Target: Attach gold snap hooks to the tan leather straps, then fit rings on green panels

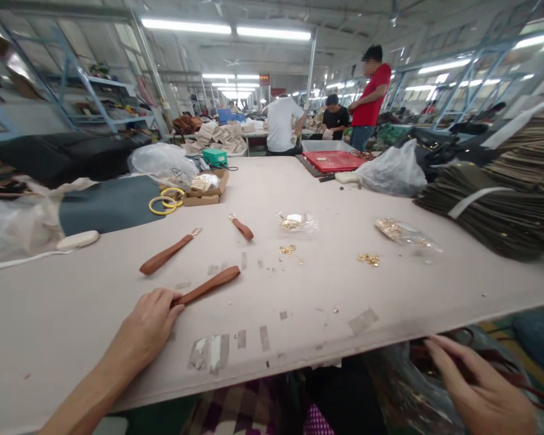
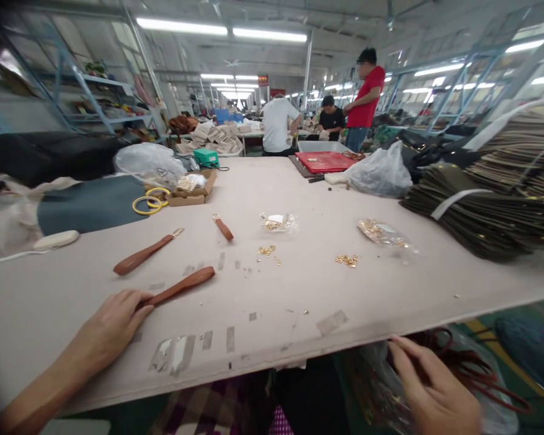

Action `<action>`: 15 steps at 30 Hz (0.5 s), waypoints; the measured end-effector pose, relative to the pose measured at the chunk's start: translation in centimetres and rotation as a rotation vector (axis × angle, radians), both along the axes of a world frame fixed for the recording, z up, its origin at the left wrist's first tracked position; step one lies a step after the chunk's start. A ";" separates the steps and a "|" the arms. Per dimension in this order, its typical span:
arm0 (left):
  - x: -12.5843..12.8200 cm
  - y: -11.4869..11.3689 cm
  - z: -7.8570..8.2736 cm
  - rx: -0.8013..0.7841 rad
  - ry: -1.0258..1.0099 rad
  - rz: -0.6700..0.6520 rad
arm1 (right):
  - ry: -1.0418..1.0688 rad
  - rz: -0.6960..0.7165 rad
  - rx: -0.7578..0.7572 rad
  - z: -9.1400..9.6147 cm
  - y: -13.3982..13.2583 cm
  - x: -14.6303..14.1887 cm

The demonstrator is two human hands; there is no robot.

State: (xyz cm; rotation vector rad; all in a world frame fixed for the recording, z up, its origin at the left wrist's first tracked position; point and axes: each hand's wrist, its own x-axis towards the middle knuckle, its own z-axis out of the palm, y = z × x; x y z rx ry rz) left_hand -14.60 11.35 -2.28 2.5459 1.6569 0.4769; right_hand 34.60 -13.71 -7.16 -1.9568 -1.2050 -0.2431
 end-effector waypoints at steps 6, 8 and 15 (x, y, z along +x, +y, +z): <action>2.0 -2.0 1.7 -0.302 -0.454 0.144 | -0.326 0.552 -0.189 3.0 8.2 -6.7; 3.7 -3.7 2.7 -0.534 -0.787 0.159 | -0.401 0.626 -0.237 3.2 9.8 -6.9; 8.6 -6.8 2.5 -1.019 -1.523 0.233 | -0.350 0.667 -0.245 2.4 12.4 -5.3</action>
